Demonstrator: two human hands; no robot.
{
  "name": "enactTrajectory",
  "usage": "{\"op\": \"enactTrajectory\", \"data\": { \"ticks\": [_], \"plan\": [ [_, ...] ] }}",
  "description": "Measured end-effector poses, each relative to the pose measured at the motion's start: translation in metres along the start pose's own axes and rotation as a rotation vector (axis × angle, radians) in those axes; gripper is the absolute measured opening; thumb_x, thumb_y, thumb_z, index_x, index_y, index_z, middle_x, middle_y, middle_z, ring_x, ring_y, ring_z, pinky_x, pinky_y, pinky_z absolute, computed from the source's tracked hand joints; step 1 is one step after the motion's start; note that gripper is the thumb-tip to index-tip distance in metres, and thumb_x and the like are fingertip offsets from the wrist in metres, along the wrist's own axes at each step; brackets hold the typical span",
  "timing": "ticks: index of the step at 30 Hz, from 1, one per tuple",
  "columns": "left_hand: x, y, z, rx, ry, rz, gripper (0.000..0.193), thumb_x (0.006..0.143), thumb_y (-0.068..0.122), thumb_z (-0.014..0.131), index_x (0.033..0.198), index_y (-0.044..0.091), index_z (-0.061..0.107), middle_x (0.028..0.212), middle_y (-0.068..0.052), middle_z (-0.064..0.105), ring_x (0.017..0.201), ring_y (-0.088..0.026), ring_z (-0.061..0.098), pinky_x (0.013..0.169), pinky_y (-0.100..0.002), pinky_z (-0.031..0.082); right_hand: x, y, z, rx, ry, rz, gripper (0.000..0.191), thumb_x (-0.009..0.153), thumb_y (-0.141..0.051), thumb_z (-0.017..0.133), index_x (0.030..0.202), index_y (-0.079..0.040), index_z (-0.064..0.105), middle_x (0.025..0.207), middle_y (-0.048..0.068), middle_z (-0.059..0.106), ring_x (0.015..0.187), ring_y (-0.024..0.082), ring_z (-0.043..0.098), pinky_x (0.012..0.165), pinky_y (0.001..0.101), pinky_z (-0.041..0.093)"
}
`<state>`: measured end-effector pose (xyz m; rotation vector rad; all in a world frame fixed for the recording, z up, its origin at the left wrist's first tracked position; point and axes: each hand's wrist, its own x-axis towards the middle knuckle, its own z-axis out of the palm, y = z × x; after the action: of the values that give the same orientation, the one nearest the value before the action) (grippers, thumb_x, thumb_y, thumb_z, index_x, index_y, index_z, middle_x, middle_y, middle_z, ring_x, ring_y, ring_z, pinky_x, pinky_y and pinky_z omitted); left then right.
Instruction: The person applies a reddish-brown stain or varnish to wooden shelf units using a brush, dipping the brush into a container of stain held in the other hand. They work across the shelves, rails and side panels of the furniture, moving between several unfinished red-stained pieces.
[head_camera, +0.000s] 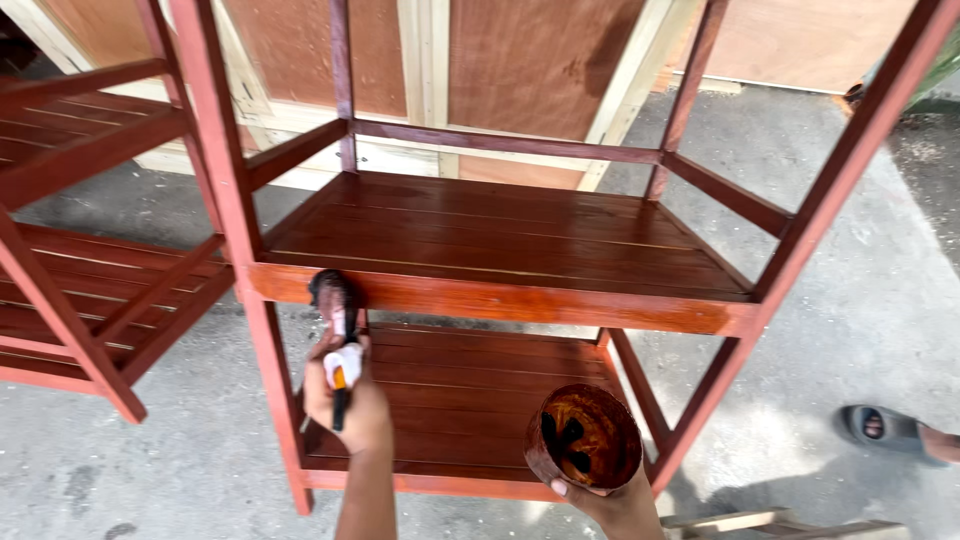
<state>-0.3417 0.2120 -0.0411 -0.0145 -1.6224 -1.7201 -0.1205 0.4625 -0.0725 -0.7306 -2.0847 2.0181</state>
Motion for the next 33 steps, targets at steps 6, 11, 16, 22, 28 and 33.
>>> {"op": "enactTrajectory", "data": {
  "ticks": [6, 11, 16, 22, 28, 33],
  "plan": [
    [-0.114, 0.050, 0.079, 0.001, -0.085, -0.055, 0.026, 0.089, -0.004, 0.079, 0.111, -0.005, 0.067, 0.114, -0.013, 0.073, 0.100, -0.016, 0.068, 0.088, -0.028, 0.057, -0.006, 0.001, -0.095, -0.023, 0.081, 0.318, 0.090, 0.076, 0.005, 0.091, 0.152, -0.002, 0.045, 0.121, 0.035, 0.066, 0.095, 0.063, 0.065, 0.080, 0.0715, 0.048],
    [-0.189, 0.088, 0.136, 0.076, -0.150, 0.060, 0.019, 0.086, -0.004, 0.081, 0.099, -0.005, 0.068, 0.113, -0.016, 0.072, 0.101, -0.022, 0.072, 0.088, -0.030, 0.057, -0.016, 0.011, -0.171, 0.021, 0.077, 0.011, 0.090, 0.064, -0.004, 0.090, 0.142, -0.005, 0.044, 0.129, 0.011, 0.068, 0.119, 0.020, 0.066, 0.101, 0.0389, 0.056],
    [-0.273, 0.118, 0.197, -0.066, -0.212, 0.035, 0.016, 0.085, -0.003, 0.081, 0.093, -0.005, 0.067, 0.106, -0.015, 0.073, 0.100, -0.022, 0.074, 0.087, -0.031, 0.060, -0.023, 0.027, -0.245, -0.024, 0.091, 0.023, 0.087, 0.064, -0.005, 0.092, 0.139, -0.003, 0.049, 0.127, 0.012, 0.070, 0.117, 0.021, 0.068, 0.100, 0.0384, 0.058],
    [-0.352, 0.149, 0.264, -0.170, -0.260, -0.023, 0.015, 0.084, -0.006, 0.078, 0.093, -0.006, 0.067, 0.114, -0.018, 0.074, 0.102, -0.023, 0.075, 0.089, -0.032, 0.060, -0.017, 0.040, -0.313, -0.014, 0.151, 0.001, 0.089, 0.058, -0.004, 0.094, 0.137, -0.003, 0.051, 0.127, 0.012, 0.071, 0.117, 0.020, 0.068, 0.099, 0.0379, 0.057],
    [-0.381, 0.166, 0.276, -0.314, -0.369, -0.095, 0.019, 0.083, -0.010, 0.076, 0.100, -0.006, 0.069, 0.112, -0.018, 0.075, 0.103, -0.022, 0.075, 0.090, -0.032, 0.060, -0.013, 0.036, -0.352, -0.068, 0.161, -0.011, 0.084, 0.062, -0.004, 0.092, 0.136, -0.001, 0.054, 0.127, 0.013, 0.071, 0.117, 0.022, 0.068, 0.099, 0.0389, 0.057],
    [-0.349, 0.153, 0.242, -0.212, -0.189, -0.327, 0.026, 0.082, -0.009, 0.077, 0.104, -0.003, 0.066, 0.111, -0.015, 0.073, 0.095, -0.019, 0.073, 0.078, -0.032, 0.064, -0.009, 0.031, -0.355, -0.037, 0.204, 0.130, 0.082, 0.066, -0.002, 0.088, 0.138, -0.004, 0.050, 0.128, 0.013, 0.068, 0.118, 0.023, 0.068, 0.100, 0.0396, 0.059]
  ]
}}
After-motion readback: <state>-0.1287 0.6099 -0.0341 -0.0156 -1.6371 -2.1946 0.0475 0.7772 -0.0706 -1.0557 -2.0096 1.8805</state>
